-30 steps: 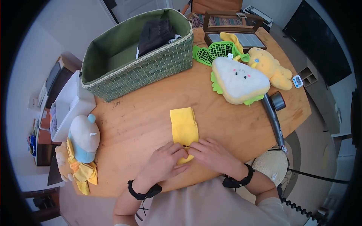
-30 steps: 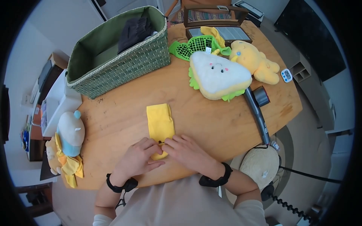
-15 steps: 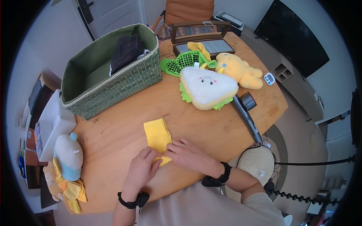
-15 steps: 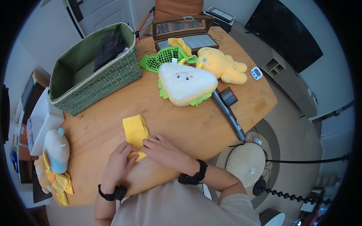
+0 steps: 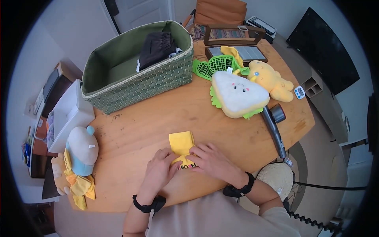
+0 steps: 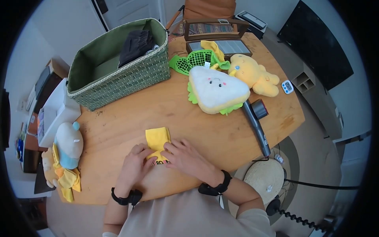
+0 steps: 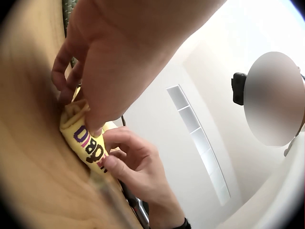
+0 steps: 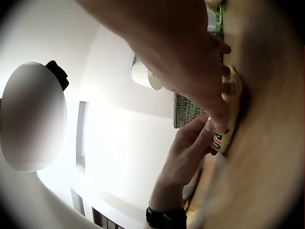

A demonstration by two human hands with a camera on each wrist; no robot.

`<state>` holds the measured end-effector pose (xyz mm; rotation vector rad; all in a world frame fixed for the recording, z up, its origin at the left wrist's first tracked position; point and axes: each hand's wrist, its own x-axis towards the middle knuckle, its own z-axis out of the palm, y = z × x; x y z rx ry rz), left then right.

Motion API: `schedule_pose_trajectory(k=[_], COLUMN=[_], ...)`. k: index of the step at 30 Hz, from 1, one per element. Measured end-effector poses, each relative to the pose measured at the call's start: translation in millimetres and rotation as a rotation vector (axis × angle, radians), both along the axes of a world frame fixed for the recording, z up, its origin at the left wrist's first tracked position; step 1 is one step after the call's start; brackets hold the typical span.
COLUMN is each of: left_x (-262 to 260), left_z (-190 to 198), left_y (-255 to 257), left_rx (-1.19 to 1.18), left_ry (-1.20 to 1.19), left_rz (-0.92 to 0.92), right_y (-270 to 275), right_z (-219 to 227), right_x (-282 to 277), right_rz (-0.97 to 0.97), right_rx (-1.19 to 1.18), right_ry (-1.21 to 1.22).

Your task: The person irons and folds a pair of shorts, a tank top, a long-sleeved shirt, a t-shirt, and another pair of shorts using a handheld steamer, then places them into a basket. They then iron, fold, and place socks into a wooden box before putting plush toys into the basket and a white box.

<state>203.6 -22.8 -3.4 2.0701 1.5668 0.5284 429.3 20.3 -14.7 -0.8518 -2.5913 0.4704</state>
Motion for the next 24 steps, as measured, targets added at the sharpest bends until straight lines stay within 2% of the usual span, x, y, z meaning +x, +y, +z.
schedule_pose_trajectory(k=[2,4,5,7,8,10,11,13,14,16,19,20,22,23,24], left_x=[0.3,1.3,1.1,-0.9,-2.3,-3.9,-3.0,0.9,2.3,4.6,6.7,5.9,3.5,4.5,5.3], left_z=[0.7,4.7,8.8,17.9,14.8,5.9,5.0,6.1,5.1,0.1,-8.9,-8.8,-5.7,-3.3,-0.2], left_y=[1.1,2.0,2.9,5.3,6.7,12.0,14.5,19.1,21.5,27.8,31.1,32.0,37.1,38.3,38.9], left_rx=[0.014,0.152,0.152,0.189,0.192,0.114,0.122,-0.084,-0.076,-0.078,0.066,0.062,0.301,0.3,0.315], left_ry=[0.005,0.022,0.021,0.003,0.004,-0.013,-0.016,-0.055,-0.055,-0.119,-0.087,-0.084,0.073,0.073,0.079], left_rz=[0.027,-0.021,-0.021,-0.106,-0.099,-0.038,-0.03,0.127,0.131,0.182,0.226,0.214,0.088,0.081,0.014], right_y=[-0.6,3.8,7.6,16.1,18.9,23.8,25.5,24.3,23.0,21.9,18.7,17.5,21.2,26.3,34.1], right_z=[-1.0,-5.7,-8.2,-9.7,-5.9,5.9,1.9,-10.1,-10.4,-7.5,-4.2,-4.7,-3.8,-6.4,-12.7], right_x=[-0.7,0.2,0.4,-2.1,-3.6,-6.7,-9.0,-15.2,-16.2,-18.1,-16.7,-15.7,-14.2,-13.7,-13.4], right_rz=[-0.017,-0.028,-0.028,-0.053,-0.047,-0.186,-0.179,-0.227,-0.222,-0.221,-0.198,-0.209,-0.184,-0.19,-0.181], right_rx=[0.042,-0.144,-0.144,-0.343,-0.34,-0.581,-0.573,-0.395,-0.388,-0.06,0.067,0.063,0.15,0.149,0.004], right_ry=[-0.022,0.038,0.038,0.121,0.12,0.092,0.087,0.088,0.089,0.04,-0.064,-0.062,-0.01,-0.01,0.017])
